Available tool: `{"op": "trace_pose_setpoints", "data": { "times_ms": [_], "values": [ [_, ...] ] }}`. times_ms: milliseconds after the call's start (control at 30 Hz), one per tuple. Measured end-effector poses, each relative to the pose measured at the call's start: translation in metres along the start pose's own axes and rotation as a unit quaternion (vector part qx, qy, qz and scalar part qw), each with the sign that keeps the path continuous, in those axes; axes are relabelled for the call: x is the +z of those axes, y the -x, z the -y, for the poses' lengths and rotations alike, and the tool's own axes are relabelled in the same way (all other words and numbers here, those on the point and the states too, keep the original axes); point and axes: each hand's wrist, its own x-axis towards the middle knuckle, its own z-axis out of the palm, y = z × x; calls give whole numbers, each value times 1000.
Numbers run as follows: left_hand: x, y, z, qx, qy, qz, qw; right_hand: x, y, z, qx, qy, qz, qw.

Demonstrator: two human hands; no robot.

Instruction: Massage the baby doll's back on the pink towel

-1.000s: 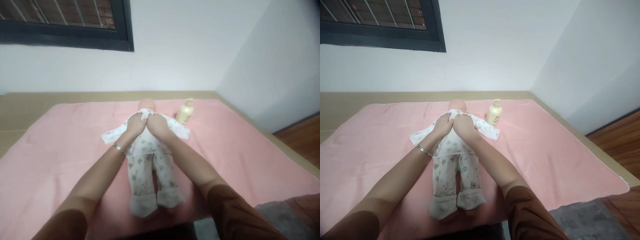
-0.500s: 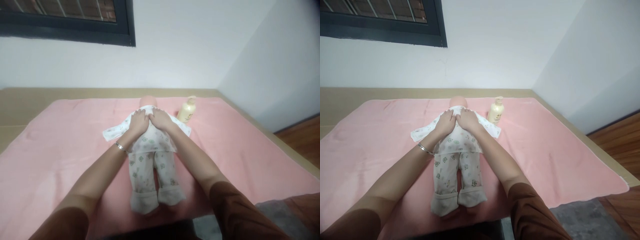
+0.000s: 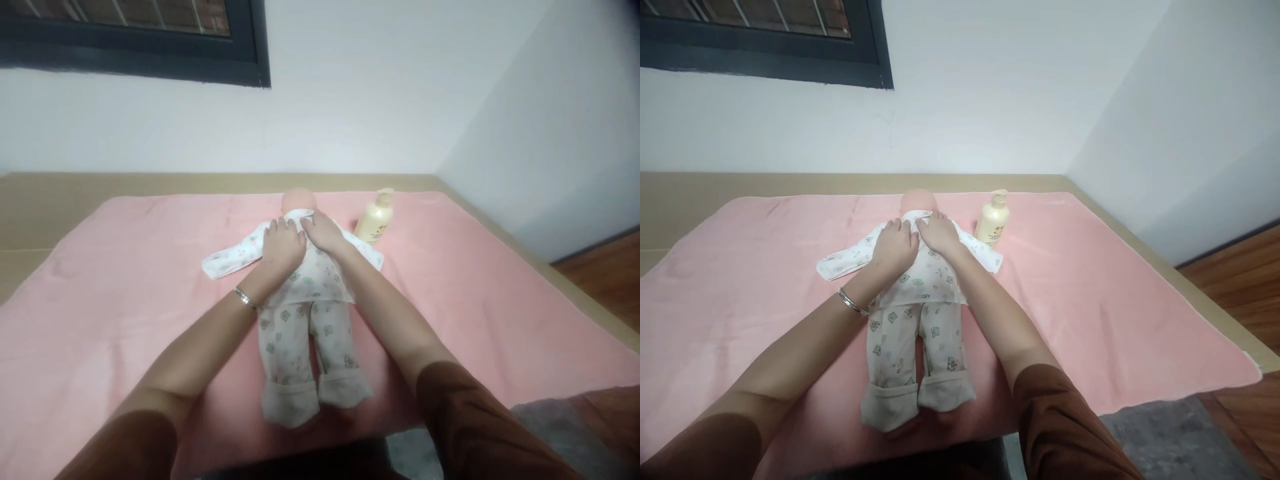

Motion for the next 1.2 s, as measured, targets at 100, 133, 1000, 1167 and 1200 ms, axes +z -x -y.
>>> {"op": "trace_pose_setpoints", "data": {
  "times_ms": [100,133,1000,1167,1200],
  "values": [
    [2,-3,3,-2,9,4,1000,1,-1,-1,-11,19,5,1000],
    [3,-7,7,-6,18,11,1000,1,2,2,-14,39,4,999],
    [16,-24,33,-53,103,-23,993,16,-1,2,-9,58,-31,998],
    [10,-18,24,-22,71,-26,997,16,-3,2,-10,55,-28,998],
    [8,-15,20,-6,60,-25,998,14,-4,1,-12,52,-24,998]
  ]
}}
